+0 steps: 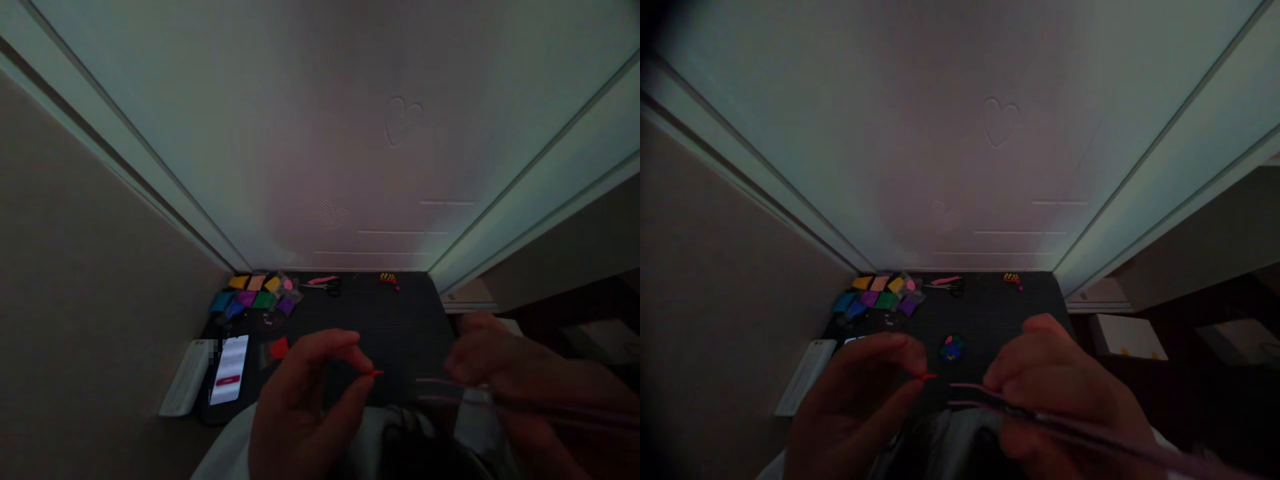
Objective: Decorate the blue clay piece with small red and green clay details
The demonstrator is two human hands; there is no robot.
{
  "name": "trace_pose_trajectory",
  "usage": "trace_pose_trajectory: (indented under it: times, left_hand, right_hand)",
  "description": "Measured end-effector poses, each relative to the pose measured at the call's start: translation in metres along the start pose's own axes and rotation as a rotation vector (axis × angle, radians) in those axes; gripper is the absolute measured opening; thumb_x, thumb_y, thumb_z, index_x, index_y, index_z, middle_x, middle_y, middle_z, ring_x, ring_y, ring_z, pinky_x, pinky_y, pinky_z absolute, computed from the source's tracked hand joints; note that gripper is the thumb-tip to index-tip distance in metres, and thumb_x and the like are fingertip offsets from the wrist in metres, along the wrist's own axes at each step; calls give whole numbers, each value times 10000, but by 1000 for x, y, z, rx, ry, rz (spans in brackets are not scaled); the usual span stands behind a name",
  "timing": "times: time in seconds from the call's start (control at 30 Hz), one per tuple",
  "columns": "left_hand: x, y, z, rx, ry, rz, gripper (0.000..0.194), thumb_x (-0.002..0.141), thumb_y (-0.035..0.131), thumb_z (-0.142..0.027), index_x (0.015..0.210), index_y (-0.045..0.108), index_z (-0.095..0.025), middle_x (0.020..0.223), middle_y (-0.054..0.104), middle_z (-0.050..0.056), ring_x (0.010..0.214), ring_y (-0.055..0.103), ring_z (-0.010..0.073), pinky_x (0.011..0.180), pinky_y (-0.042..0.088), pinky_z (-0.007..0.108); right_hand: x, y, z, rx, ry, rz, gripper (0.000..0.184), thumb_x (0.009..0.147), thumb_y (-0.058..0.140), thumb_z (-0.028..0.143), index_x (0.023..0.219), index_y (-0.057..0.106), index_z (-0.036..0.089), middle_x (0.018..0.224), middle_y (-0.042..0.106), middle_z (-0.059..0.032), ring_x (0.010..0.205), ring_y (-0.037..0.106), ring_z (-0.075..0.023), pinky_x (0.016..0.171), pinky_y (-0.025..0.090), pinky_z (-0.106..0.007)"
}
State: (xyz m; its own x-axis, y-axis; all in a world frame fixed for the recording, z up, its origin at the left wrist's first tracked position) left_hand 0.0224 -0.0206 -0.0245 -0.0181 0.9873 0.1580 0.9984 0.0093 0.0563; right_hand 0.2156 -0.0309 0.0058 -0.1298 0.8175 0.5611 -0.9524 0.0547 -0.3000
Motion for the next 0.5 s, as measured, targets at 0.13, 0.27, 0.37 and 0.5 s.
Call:
trace_pose_trajectory:
  times: [0.13,0.27,0.37,0.5]
  left_hand:
    - [-3,3,-8,-38,39,36,383,665,645,-67,942,605,-329,732,654,-44,708,610,123,686,492,216]
    - [-5,6,-8,-71,47,-13,378,654,670,-88,936,611,-332,706,660,-38,689,609,137,683,493,234]
    - [-4,7,-8,-80,61,-1,382,656,674,-106,953,608,-336,700,660,-30,662,604,143,652,494,244]
    - [-3,8,-10,-92,72,25,390,663,663,-100,973,605,-330,709,662,-16,663,605,154,627,498,256]
  right_hand:
    - [-4,-1,4,-124,-67,135,336,762,573,250,1074,489,339,903,672,43,783,625,-165,1033,275,-316]
    - [10,2,3,-263,-175,252,153,791,531,305,941,503,306,788,700,47,657,646,-153,987,305,-295]
    - [20,4,6,-325,-239,295,55,827,476,327,871,481,295,667,695,63,600,649,-150,894,364,-311]
    - [14,-2,0,-324,-231,340,77,845,451,320,876,521,307,631,689,65,597,645,-158,870,360,-327]
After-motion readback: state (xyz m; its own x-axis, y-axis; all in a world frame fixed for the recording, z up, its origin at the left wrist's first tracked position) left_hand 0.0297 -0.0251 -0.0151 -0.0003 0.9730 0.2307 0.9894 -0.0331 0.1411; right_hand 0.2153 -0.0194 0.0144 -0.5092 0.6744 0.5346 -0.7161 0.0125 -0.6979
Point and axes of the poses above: each hand's wrist, its own x-axis towards the middle knuckle, its own y-axis out of the palm, z = x × y, the point moved 2 cm from there along x, towards the middle knuckle
